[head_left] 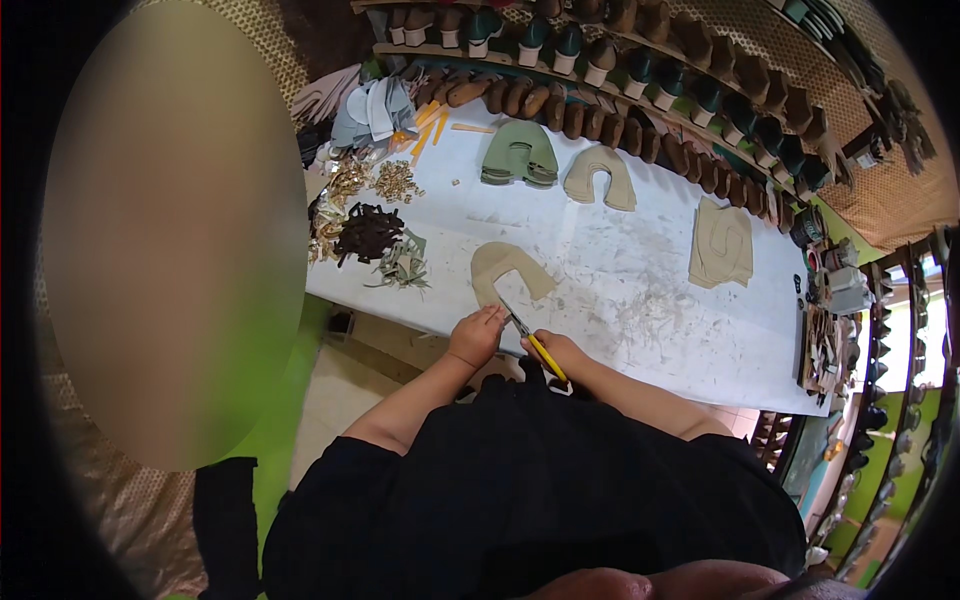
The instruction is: Cutting out pieces of material for shoe assembly using scissors.
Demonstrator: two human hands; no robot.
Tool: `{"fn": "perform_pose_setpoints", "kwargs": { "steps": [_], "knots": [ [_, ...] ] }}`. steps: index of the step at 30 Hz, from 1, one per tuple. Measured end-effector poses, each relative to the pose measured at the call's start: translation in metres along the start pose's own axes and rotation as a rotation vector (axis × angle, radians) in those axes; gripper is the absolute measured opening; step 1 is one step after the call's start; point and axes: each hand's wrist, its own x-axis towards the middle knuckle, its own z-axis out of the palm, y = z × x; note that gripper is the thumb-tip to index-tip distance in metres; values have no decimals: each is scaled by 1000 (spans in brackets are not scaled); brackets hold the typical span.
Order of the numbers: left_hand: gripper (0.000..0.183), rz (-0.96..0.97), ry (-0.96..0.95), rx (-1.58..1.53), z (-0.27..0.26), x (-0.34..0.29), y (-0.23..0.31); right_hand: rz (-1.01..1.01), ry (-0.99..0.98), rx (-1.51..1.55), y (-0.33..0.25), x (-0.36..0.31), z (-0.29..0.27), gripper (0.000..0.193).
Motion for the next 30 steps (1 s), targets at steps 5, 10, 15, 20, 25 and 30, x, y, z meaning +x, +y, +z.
{"fn": "perform_pose_setpoints", "kwargs": {
  "steps": [5, 10, 15, 20, 25, 30],
  "knots": [
    [24, -28, -34, -2, -2, -4, 3, 80, -69, 79, -13, -7, -10, 63],
    [27, -27, -55, -13, -6, -8, 9, 54, -49, 78, -6, -3, -4, 61],
    [27, -47, -32, -17, -8, -12, 10, 62, -68, 2, -10, -3, -6, 60],
    [26, -64, -28, -11, -10, -12, 14, -43, 8, -64, 4, 0, 6, 58],
    [26, -83, -2, -47, -11, -21, 16, 28, -95, 88, -11, -7, -1, 60],
    [27, -68, 16, -54, -14, -20, 22, 11, -72, 120, -11, -4, 3, 61]
  ]
}}
